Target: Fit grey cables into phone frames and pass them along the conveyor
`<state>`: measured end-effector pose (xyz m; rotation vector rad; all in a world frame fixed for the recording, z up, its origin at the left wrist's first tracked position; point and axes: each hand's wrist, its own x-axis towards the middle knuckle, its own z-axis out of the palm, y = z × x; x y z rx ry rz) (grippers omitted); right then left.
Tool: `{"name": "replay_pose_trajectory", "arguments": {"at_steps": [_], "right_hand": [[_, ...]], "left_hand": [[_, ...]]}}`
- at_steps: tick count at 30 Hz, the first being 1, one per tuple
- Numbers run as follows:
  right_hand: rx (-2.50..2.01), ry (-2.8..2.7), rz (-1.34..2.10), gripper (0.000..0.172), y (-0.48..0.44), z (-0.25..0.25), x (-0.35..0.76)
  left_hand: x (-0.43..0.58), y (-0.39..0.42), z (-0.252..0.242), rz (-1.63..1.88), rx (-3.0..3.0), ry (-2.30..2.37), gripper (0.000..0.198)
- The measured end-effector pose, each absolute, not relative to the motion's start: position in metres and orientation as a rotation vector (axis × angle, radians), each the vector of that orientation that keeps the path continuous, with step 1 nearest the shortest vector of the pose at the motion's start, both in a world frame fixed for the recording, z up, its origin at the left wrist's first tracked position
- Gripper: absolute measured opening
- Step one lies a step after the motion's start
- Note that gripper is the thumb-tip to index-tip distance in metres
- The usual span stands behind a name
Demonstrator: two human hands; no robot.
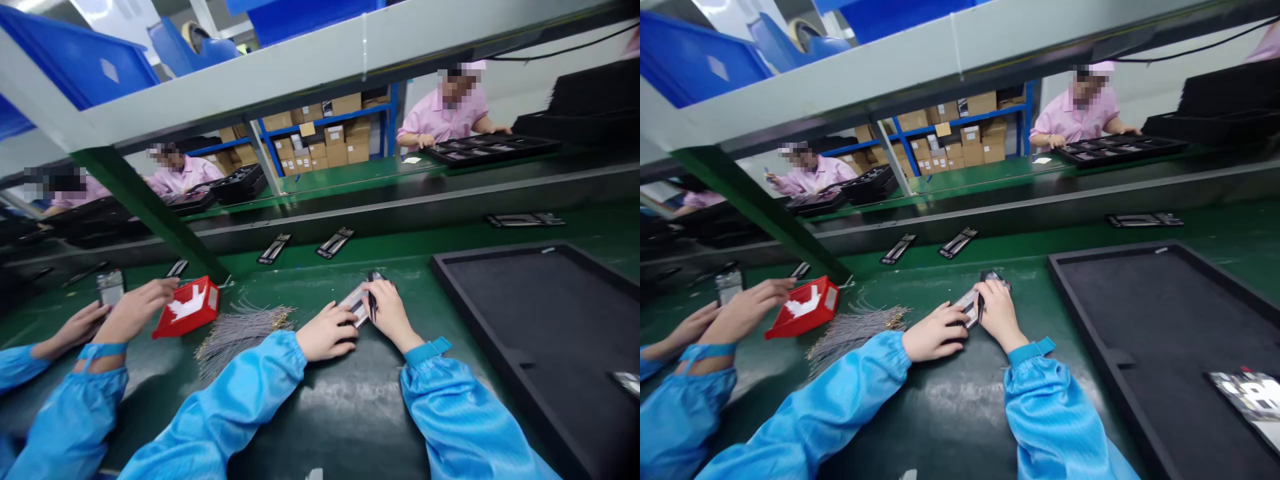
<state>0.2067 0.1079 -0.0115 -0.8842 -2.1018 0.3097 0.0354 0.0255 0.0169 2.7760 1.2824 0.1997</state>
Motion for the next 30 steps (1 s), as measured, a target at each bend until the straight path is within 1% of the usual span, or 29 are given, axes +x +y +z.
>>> {"name": "replay_pose_trajectory", "arguments": {"at_steps": [2, 6, 8, 11, 13, 16, 18, 21, 25, 30], "right_hand": [[-0.717, -2.331, 0.320, 0.022, 0.096, -0.008, 0.200], [-0.458, -2.629, 0.381, 0.051, 0.068, 0.001, 0.186], [-0.447, -2.695, 0.365, 0.055, 0.060, 0.003, 0.182], [-0.535, -2.697, 0.298, 0.051, 0.058, 0.001, 0.179], [-0.621, -2.662, 0.262, 0.049, 0.061, -0.002, 0.180], [-0.685, -2.683, 0.272, 0.047, 0.065, 0.000, 0.186], [-0.678, -2.735, 0.308, 0.045, 0.067, 0.005, 0.192], [-0.646, -2.710, 0.396, 0.043, 0.065, 0.016, 0.198], [-0.628, -2.557, 0.545, 0.027, 0.058, 0.021, 0.194], [-0.661, -2.336, 0.838, 0.021, 0.052, 0.016, 0.181]], "left_hand": [[0.015, 0.003, 0.019, 0.279, 2.692, 1.369, 0.013], [-0.031, -0.017, 0.021, 0.543, 2.474, 1.797, 0.011], [-0.050, -0.019, 0.021, 0.611, 2.404, 1.971, 0.010], [-0.062, -0.017, 0.020, 0.547, 2.413, 2.013, 0.005], [-0.062, -0.015, 0.019, 0.476, 2.446, 1.999, 0.008], [-0.059, -0.014, 0.019, 0.436, 2.483, 2.013, 0.004], [-0.054, -0.015, 0.020, 0.463, 2.495, 1.993, 0.007], [-0.038, -0.018, 0.021, 0.538, 2.489, 1.882, 0.012], [-0.004, -0.020, 0.015, 0.604, 2.462, 1.688, 0.017], [0.007, -0.019, 0.005, 0.688, 2.367, 1.715, 0.018]]}}
